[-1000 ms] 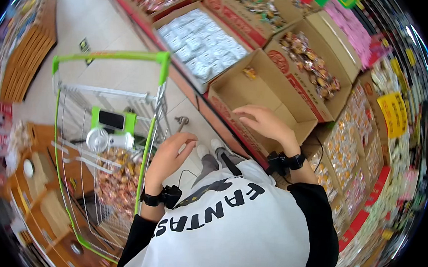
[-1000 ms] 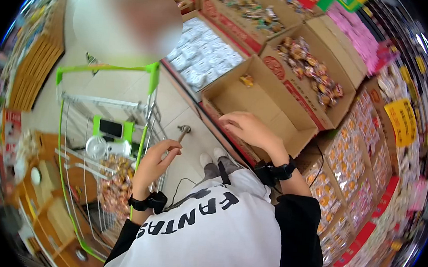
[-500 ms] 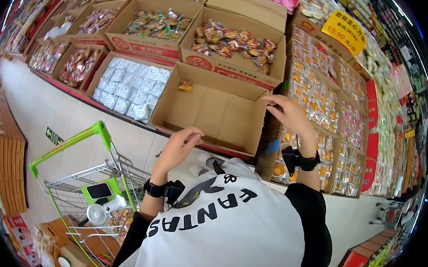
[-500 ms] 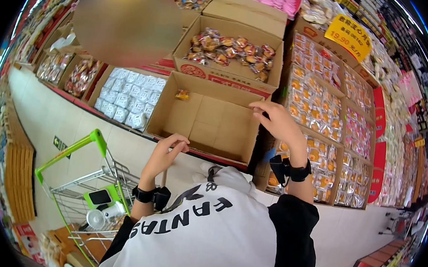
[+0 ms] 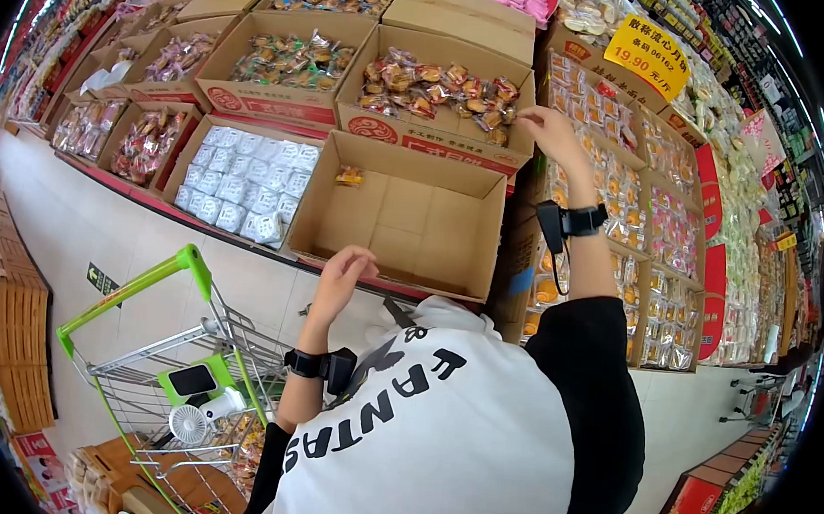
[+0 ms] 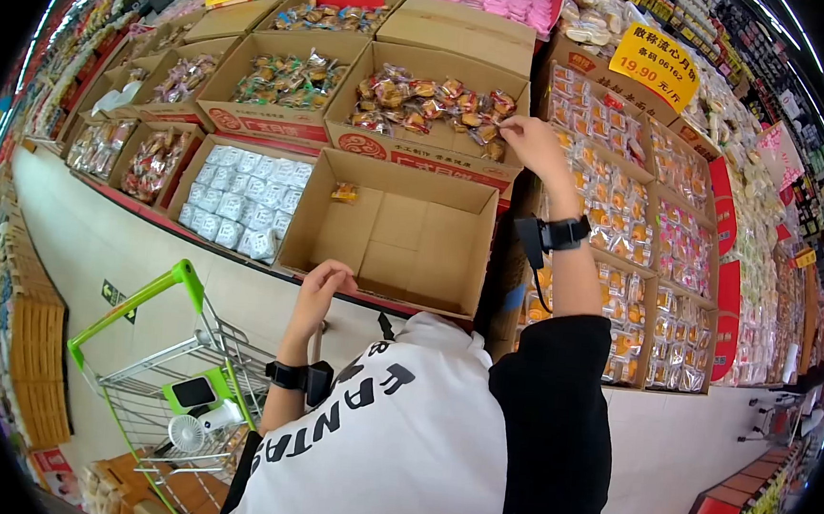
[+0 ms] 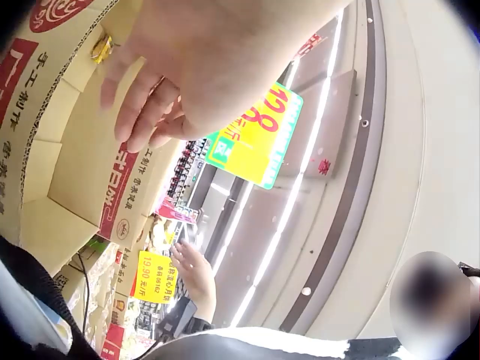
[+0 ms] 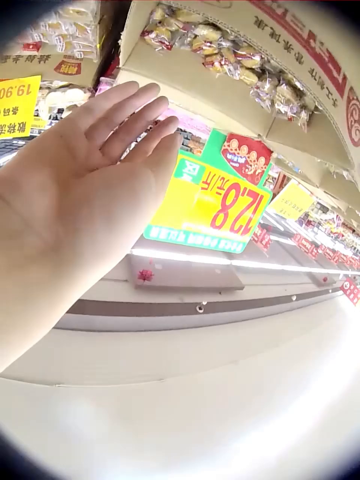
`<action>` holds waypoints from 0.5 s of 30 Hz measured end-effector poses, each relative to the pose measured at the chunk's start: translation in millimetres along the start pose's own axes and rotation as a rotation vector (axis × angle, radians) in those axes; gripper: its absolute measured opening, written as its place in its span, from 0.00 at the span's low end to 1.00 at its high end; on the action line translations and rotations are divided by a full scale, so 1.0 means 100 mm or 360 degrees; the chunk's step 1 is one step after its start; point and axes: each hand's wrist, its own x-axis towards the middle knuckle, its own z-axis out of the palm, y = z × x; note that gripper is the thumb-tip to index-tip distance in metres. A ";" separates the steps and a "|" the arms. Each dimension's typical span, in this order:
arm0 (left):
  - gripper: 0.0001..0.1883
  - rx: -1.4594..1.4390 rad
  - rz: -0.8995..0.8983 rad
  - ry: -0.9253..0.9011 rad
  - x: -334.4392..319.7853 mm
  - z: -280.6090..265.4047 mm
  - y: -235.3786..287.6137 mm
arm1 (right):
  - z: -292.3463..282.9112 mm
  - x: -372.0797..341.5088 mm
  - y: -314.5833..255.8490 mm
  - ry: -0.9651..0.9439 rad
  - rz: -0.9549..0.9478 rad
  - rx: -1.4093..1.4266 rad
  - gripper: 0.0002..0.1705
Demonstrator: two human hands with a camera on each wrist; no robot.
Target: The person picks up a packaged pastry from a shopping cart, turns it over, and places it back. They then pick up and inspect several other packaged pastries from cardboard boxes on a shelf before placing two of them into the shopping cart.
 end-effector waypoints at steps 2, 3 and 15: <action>0.07 0.0010 -0.0019 0.0006 0.04 0.02 0.05 | 0.03 0.08 0.07 -0.0002 0.0021 -0.0015 0.13; 0.07 0.0018 -0.0020 -0.0010 0.06 0.04 0.07 | 0.04 0.11 0.09 0.0005 0.0028 -0.0015 0.13; 0.07 0.0066 0.0000 -0.0195 0.48 0.29 0.18 | 0.13 0.46 0.49 -0.0179 0.0156 0.0090 0.14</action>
